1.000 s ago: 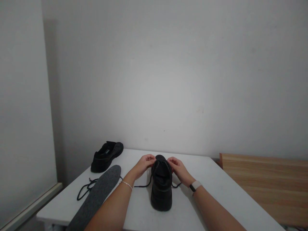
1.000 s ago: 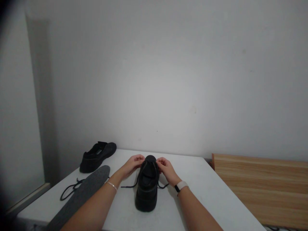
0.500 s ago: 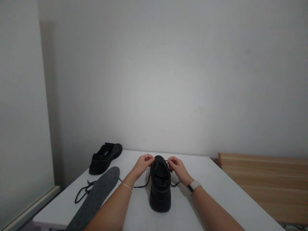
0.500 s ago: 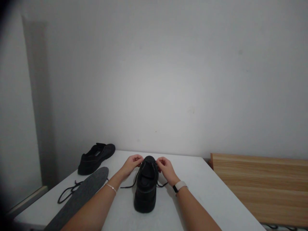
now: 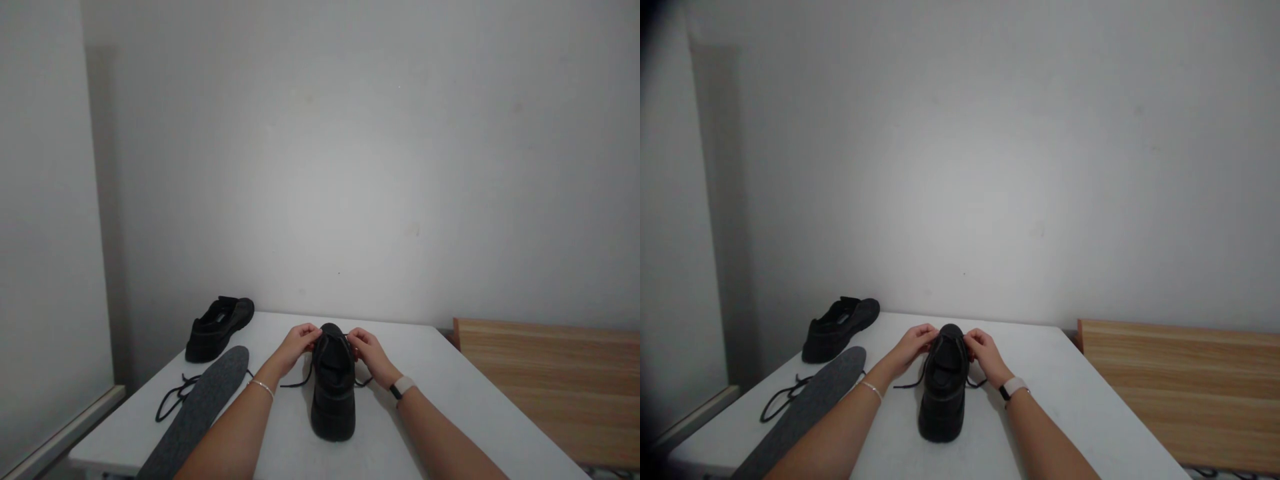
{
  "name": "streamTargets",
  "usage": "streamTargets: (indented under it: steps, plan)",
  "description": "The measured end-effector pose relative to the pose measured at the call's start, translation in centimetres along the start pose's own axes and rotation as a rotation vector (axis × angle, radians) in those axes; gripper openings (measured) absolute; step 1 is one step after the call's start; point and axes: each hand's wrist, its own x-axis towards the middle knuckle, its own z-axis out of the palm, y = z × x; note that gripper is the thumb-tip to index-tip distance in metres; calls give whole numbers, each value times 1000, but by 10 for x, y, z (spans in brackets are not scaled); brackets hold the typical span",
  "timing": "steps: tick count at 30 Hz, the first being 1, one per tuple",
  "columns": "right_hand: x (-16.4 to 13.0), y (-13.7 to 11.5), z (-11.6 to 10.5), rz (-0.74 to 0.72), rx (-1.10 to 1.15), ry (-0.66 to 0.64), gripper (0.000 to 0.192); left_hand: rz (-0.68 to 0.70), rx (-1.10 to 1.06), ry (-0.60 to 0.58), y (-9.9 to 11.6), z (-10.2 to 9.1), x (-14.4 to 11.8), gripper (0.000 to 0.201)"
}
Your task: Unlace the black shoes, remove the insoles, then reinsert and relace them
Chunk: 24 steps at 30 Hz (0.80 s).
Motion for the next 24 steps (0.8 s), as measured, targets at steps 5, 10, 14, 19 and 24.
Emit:
streamTargets:
  steps: [5,10,14,19,24]
  plan:
    - [0,-2,-1,-10,16,28,35,-10,-44,66,0,0,1,32]
    - [-2,-3,-1,-3,5,-4,37,-13,-36,3,0,2,1,35]
    - [-3,-4,1,4,-22,-33,40,2,-31,-11,-1,2,0,36]
    - [-2,-2,-1,-2,1,-59,36,6,-22,-24,-1,0,1,34]
    - [0,1,-5,-21,17,-8,35,7,-33,28,-1,-1,4,36]
